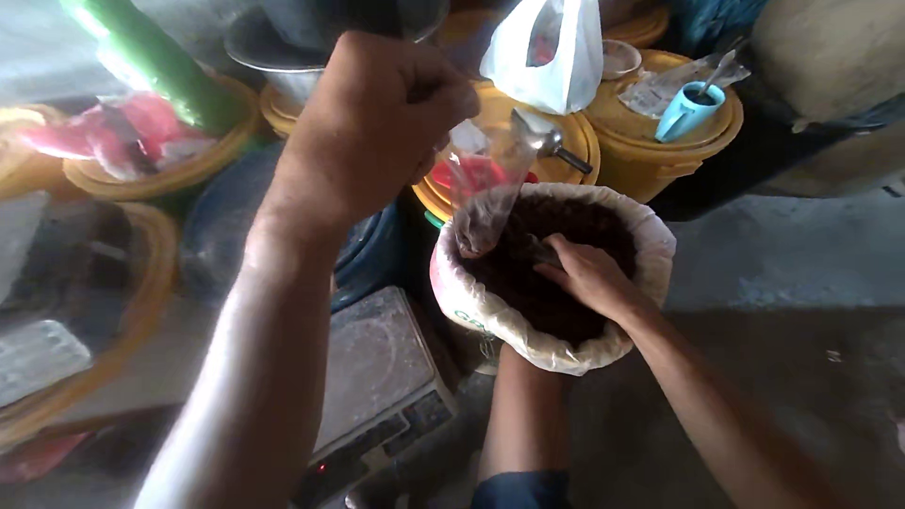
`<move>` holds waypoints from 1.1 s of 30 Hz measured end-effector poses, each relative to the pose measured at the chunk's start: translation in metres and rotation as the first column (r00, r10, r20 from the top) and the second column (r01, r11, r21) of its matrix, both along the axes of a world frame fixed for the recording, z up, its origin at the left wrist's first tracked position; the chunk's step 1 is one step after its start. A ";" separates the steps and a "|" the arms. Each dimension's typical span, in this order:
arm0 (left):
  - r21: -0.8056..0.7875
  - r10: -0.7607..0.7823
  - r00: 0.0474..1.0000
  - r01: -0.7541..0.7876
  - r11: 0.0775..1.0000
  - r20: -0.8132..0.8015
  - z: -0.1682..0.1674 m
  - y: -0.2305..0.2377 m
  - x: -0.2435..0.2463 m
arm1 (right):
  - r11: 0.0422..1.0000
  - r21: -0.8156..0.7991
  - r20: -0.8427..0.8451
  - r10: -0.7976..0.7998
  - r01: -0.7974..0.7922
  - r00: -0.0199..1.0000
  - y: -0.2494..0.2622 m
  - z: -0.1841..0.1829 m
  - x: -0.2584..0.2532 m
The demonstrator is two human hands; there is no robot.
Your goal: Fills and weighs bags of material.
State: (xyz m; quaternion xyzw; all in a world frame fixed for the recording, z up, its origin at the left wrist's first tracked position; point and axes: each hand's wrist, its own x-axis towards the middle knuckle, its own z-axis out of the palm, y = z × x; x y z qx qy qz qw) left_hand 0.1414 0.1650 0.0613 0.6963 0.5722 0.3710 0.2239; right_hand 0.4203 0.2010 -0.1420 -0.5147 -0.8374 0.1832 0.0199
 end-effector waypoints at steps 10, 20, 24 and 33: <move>0.026 -0.078 0.992 0.081 0.996 -0.103 -0.004 0.000 0.036 | 0.993 0.105 -0.347 -0.009 0.049 0.938 -0.052 0.027 0.086; 0.026 -0.219 0.953 0.229 0.973 -0.211 -0.025 -0.002 0.078 | 0.963 0.270 -0.420 0.108 0.011 0.901 -0.089 0.135 0.155; 0.015 -0.220 0.939 0.232 0.973 -0.266 -0.033 0.001 0.092 | 0.948 0.319 -0.344 0.116 0.000 0.932 -0.087 0.178 0.167; -0.019 -0.232 0.916 0.239 0.971 -0.327 -0.033 0.004 0.116 | 0.914 0.337 0.126 0.195 -0.227 0.973 -0.059 0.249 0.107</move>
